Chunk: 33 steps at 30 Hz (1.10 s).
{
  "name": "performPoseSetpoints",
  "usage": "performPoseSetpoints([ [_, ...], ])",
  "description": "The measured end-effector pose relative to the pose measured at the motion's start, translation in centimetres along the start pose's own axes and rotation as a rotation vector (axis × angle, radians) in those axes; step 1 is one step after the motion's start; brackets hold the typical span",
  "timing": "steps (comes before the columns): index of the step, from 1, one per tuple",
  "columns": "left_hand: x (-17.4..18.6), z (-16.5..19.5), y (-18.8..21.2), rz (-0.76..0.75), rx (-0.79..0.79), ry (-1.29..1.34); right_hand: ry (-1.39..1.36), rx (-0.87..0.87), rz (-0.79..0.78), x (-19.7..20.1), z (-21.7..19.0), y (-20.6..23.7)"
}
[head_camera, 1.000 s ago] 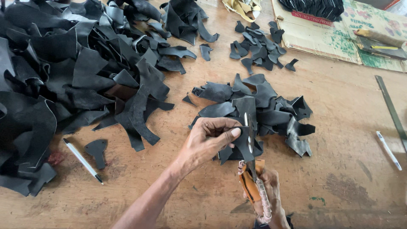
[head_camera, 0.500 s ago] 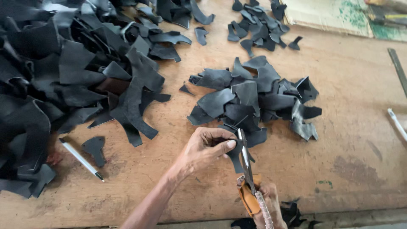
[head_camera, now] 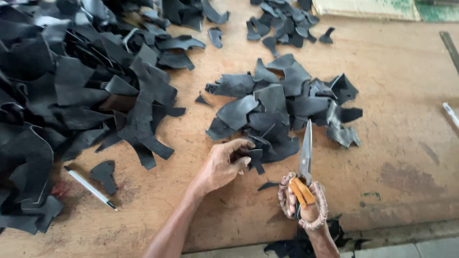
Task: The person uses shears to cut black leather pieces on a wooden workbench. They repeatedly pick up pieces, trim edges, and place the cut pieces into a growing pile.
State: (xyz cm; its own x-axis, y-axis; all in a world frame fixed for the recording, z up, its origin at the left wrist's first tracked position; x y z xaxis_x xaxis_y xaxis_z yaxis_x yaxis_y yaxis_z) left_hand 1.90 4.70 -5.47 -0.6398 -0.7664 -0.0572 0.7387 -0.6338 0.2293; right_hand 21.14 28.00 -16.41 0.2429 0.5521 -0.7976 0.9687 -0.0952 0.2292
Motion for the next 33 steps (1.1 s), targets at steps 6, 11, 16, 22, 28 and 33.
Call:
performPoseSetpoints([
  [6, 0.3, -0.6, -0.2, 0.02, -0.014, 0.0, -0.001, 0.076, 0.156, -1.9, 0.2, 0.4],
  [11, 0.4, -0.7, -0.4, 0.031, -0.012, -0.042, -0.048, 0.099, 0.0, -1.9, 0.3, 0.0],
  [16, -0.3, 0.7, 0.5, 0.073, -0.19, -0.238, -0.123, -0.062, 0.122, 2.3, 1.3, 0.7],
  [22, -1.1, 2.4, 0.6, -0.079, 0.039, -0.28, -0.274, -0.052, -0.151, 2.5, 2.2, -1.3],
  [28, 0.3, 7.0, -4.0, -0.04, -0.155, 0.451, -0.086, -0.148, 0.461, 2.5, 2.7, -1.1],
  [33, 0.7, 8.8, -2.6, 0.236, -0.4, 0.315, -0.138, -0.139, -0.109, 1.0, 1.6, 0.0],
])
Point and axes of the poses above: each hand's wrist, its own y-axis away from the middle knuckle, its own x-axis out of the back of the hand, z = x × y, the point moved 3 cm from there along -y, towards the middle knuckle, and after that the axes turned 5 degrees about x, right-handed, at the moved point
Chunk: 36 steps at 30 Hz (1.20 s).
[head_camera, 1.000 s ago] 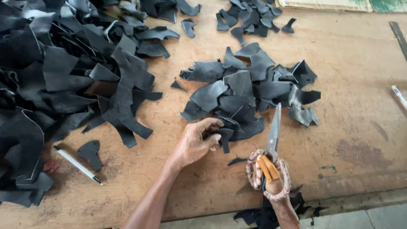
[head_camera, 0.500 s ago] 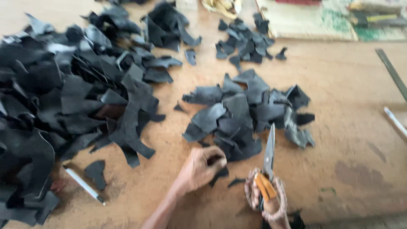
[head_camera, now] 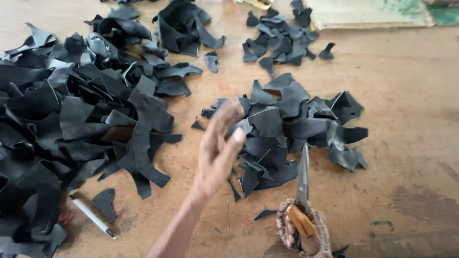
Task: The person uses shears to cut black leather pieces on a wooden workbench. They repeatedly pick up pieces, trim edges, and place the cut pieces into a growing pile.
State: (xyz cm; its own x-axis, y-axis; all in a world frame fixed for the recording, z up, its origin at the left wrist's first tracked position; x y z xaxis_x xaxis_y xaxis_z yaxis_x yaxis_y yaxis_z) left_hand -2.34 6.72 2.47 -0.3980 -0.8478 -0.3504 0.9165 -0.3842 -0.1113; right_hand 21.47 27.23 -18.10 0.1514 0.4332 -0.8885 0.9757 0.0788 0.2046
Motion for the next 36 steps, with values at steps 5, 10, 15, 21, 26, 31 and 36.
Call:
performPoseSetpoints([
  [5, -0.7, -1.7, 8.3, -0.169, 0.114, -0.549, 0.087, 0.107, 0.225, 0.1, -2.1, 1.9],
  [10, -1.6, -6.6, 14.2, -0.344, -0.137, -0.935, 0.233, 0.195, 0.328, -1.6, -4.3, 3.0],
  [15, -5.5, -14.4, 17.9, -0.575, -0.175, -0.989, 0.279, 0.238, 0.33, -3.6, -5.0, 3.4],
  [21, -3.7, -12.9, 15.5, -0.405, -0.277, -0.933, 0.312, 0.271, 0.347, -4.9, -5.4, 4.0],
  [26, -1.3, -7.4, 12.1, -0.322, -0.285, -1.121, 0.338, 0.28, 0.36, -5.5, -5.7, 4.3],
  [31, -1.6, -4.5, 12.8, -0.301, -0.374, -0.874, 0.343, 0.27, 0.365, -5.9, -5.4, 4.2],
  [36, -1.4, -4.9, 8.9, -0.001, -0.027, -0.831, 0.357, 0.266, 0.363, -6.1, -5.4, 3.9],
])
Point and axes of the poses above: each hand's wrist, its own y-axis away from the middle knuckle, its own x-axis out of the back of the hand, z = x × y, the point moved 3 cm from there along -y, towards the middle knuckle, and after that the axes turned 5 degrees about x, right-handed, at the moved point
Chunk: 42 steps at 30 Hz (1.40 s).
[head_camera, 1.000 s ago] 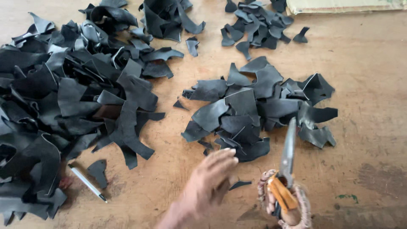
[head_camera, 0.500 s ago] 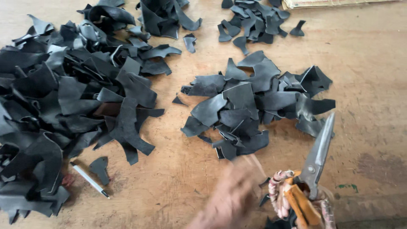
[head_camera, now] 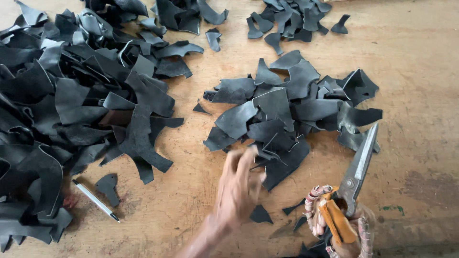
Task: The person uses shears to cut black leather pieces on a wooden workbench. They repeatedly pick up pieces, trim edges, and place the cut pieces into a growing pile.
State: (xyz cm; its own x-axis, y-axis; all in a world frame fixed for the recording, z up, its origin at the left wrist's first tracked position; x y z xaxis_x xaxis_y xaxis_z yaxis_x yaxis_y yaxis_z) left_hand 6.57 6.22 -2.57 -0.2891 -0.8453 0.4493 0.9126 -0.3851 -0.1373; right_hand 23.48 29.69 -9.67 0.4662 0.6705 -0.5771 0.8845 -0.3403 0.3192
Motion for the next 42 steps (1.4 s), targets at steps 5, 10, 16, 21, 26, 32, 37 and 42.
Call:
performPoseSetpoints([
  [5, 0.1, 0.6, -3.2, -0.025, -0.074, -0.075, 0.014, -0.001, -0.006, -0.7, -0.2, -0.5],
  [10, 0.8, 0.5, -2.3, -0.181, -0.216, -0.176, 0.035, 0.035, 0.02, -1.5, -1.0, 0.8],
  [16, 0.2, 0.6, -2.0, -0.196, -0.124, -0.229, -0.015, 0.015, 0.015, -0.6, -0.4, 0.4],
  [21, -0.5, 0.9, -4.1, -0.222, -0.203, -0.344, -0.002, -0.022, 0.037, 0.1, 0.5, -0.1],
  [26, 0.6, 0.9, -4.9, -0.301, -0.209, -0.336, -0.002, -0.032, 0.051, 0.3, 0.8, 0.1],
  [32, 2.6, 1.5, -4.2, -0.272, -0.285, -0.131, 0.002, -0.038, 0.06, 0.5, 0.7, 0.1],
  [37, 3.7, 2.0, -1.2, -0.219, -0.323, -0.082, 0.002, -0.04, 0.076, 0.6, 0.8, 0.3],
  [42, 3.5, 1.1, 0.8, -0.277, -0.14, -0.099, 0.011, -0.049, 0.065, 0.6, 0.9, 0.3],
])
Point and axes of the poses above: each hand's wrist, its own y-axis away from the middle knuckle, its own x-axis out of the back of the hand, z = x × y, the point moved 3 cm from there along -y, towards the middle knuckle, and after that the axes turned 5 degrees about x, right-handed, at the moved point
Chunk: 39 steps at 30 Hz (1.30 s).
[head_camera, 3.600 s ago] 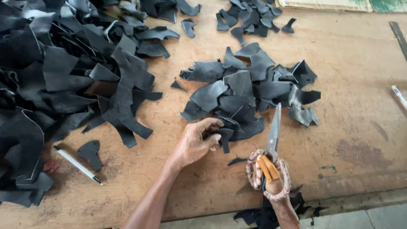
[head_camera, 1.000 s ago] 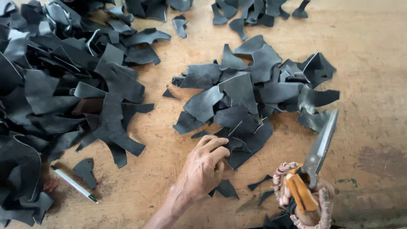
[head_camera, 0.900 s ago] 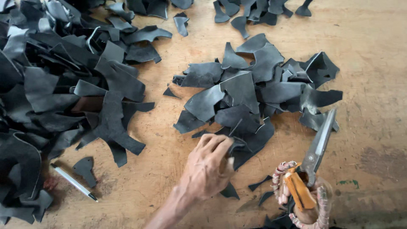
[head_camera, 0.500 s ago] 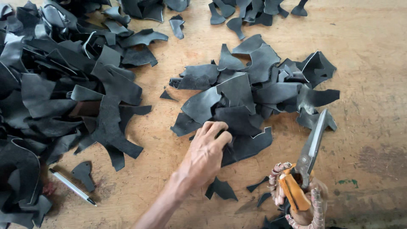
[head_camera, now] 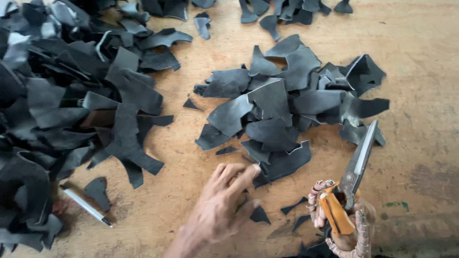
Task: The person uses shears to cut black leather pieces on a wooden workbench. They repeatedly pick up pieces, trim edges, and place the cut pieces into a growing pile.
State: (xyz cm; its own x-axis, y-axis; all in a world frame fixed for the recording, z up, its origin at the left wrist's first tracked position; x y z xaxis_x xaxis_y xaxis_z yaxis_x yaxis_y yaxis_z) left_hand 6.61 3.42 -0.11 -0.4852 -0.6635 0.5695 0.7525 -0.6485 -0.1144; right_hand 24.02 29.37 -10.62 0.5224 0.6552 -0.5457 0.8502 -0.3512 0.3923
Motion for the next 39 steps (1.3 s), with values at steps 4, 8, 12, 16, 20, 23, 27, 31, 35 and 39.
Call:
performPoseSetpoints([
  [4, -3.2, 0.2, -0.7, -0.019, 0.051, -0.069, 0.0, -0.012, -0.004, -0.1, 0.2, -0.3],
  [8, -4.0, 0.2, -0.3, -0.039, -0.066, -0.025, -0.001, -0.013, -0.012, -0.3, 0.4, -0.5],
  [12, -3.3, 0.7, 2.1, -0.117, -0.129, 0.088, 0.001, -0.003, -0.003, -0.1, 0.3, -0.2],
  [16, -5.2, 0.6, 4.8, -0.093, 0.015, 0.026, 0.007, -0.015, 0.005, 0.3, 0.4, 0.1],
  [20, -11.3, 0.1, 5.9, -0.166, -0.182, -0.213, 0.014, -0.035, 0.0, 0.3, 0.9, 0.0],
  [23, -16.8, 0.3, 5.8, -0.222, -0.266, -0.121, 0.023, -0.055, 0.001, 0.1, 1.7, 0.1],
  [27, -19.1, 0.9, 4.7, -0.234, -0.305, 0.162, 0.034, -0.072, 0.009, -0.3, 2.4, 0.2],
  [31, -12.0, 0.2, 2.8, 0.024, -0.319, 0.229, 0.044, -0.041, 0.027, 0.0, 1.4, 0.2],
  [35, -3.8, -2.7, 0.0, 0.201, 0.177, -0.195, 0.048, -0.004, 0.035, 0.2, 0.2, -0.2],
  [39, -2.3, -2.7, 1.3, 0.143, 0.04, -0.331, 0.059, -0.008, 0.039, 0.1, 0.0, -0.6],
])
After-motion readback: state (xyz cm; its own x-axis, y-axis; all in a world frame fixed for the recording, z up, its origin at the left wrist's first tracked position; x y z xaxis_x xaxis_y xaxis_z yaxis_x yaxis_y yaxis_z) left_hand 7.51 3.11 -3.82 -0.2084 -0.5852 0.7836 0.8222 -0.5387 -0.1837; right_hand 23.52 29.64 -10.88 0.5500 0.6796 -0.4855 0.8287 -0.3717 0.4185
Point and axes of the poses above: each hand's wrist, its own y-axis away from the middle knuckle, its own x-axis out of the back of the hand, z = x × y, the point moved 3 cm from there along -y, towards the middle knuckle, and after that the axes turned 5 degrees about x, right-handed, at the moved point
